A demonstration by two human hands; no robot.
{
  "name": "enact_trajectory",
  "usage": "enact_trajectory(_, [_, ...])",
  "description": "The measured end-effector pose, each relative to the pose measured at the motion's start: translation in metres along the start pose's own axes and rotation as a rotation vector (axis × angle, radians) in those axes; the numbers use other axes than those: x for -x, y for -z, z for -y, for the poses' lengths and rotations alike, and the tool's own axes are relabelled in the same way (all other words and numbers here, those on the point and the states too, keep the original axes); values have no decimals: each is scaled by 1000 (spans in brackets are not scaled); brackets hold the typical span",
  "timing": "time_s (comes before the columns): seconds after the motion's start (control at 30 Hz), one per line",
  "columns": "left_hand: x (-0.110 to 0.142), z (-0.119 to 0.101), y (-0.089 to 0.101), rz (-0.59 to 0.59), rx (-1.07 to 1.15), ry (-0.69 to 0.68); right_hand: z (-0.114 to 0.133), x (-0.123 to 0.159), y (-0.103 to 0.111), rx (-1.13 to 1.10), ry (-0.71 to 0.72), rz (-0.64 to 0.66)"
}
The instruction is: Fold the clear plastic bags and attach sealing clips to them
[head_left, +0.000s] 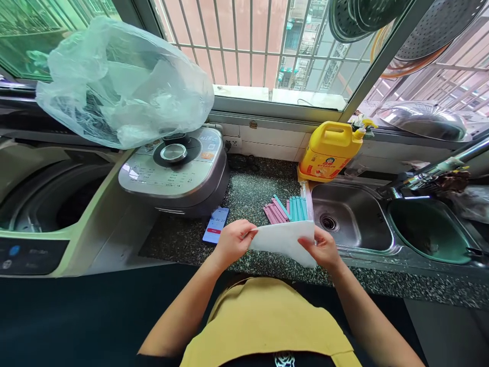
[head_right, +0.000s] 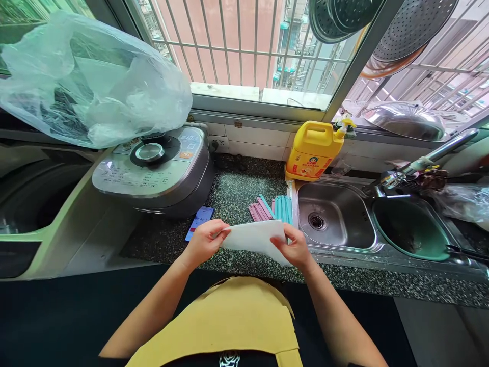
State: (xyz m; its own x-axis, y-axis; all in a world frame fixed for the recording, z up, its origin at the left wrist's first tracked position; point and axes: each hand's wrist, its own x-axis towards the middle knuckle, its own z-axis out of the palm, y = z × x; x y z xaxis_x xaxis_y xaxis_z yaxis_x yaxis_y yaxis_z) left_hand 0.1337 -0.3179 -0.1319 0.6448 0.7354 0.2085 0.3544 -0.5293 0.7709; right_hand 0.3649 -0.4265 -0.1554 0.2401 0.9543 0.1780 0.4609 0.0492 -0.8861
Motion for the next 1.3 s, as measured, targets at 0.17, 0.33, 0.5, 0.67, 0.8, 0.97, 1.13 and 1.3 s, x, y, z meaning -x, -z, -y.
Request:
enact_trajectory(0.17, [0, 10, -1, -41, 322, 169, -5, 4, -2, -33, -59, 10])
enact_trajectory(0.33, [-2, 20, -2, -153, 431, 221, -8, 3, -3, -104, -166, 12])
enact_trajectory(0.5, [-3, 26, -7, -176, 622, 343, -7, 0, -2, -221, -251, 89])
enact_trajectory(0.67, [-6, 27, -13, -267, 759, 459, -4, -9, -9, -265, -273, 95])
enact_trajectory(0.8, [-9, 30, -20, -387, 738, 415, 0, -18, -19, -135, -219, -58])
enact_trajectory(0.97, [-8, 31, -30, -589, 514, 307, -2, -17, -37, -169, -150, -135])
enact_trajectory(1.13, [-10, 17, -12, -628, 145, 8, -5, -11, -44, -145, -25, -106])
enact_trajectory(1.3, [-30, -7, 19, -250, -350, -380, 11, -23, -29, 63, 199, -15])
